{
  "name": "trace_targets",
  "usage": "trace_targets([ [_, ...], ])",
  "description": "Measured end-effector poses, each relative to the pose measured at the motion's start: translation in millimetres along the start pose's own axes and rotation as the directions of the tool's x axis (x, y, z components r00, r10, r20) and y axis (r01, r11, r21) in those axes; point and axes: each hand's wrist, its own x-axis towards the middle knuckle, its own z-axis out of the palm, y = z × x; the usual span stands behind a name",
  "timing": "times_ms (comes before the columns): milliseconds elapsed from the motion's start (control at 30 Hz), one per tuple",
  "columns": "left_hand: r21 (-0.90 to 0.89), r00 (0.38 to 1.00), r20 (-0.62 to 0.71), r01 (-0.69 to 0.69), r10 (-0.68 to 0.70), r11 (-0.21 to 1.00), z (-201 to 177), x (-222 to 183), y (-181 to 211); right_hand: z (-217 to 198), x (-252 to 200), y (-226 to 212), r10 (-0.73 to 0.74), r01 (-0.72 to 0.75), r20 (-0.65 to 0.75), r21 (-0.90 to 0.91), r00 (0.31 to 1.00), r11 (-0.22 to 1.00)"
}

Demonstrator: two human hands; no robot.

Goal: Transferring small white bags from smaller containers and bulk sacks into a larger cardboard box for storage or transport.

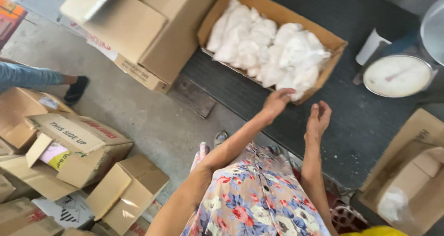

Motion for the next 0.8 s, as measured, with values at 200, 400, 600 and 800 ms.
trace_targets([
  [200, 0.294, 0.933, -0.347, 0.013, 0.094, 0.956, -141.6, 12.5, 6.6, 50.2, -2.2, -29.8, -0.227, 0.227, 0.016, -0.066, 0.974, 0.972],
  [400, 0.272, 0.816, -0.577, 0.154, 0.033, 0.950, -241.8, 59.1, -1.6, 45.3, 35.8, -46.8, -0.010, 0.072, 0.113, -0.559, 0.994, 0.826],
  [600, 0.360, 0.681, -0.731, 0.338, 0.038, 0.869, -276.7, 101.6, 36.2, 47.2, 44.7, -67.9, 0.119, -0.005, 0.207, -0.482, 0.971, 0.876],
  [800, 0.331, 0.757, -0.643, 0.134, 0.119, 0.934, -354.6, 160.7, -26.5, 50.4, 65.1, -75.7, 0.208, -0.123, 0.150, -0.441, 0.967, 0.889],
])
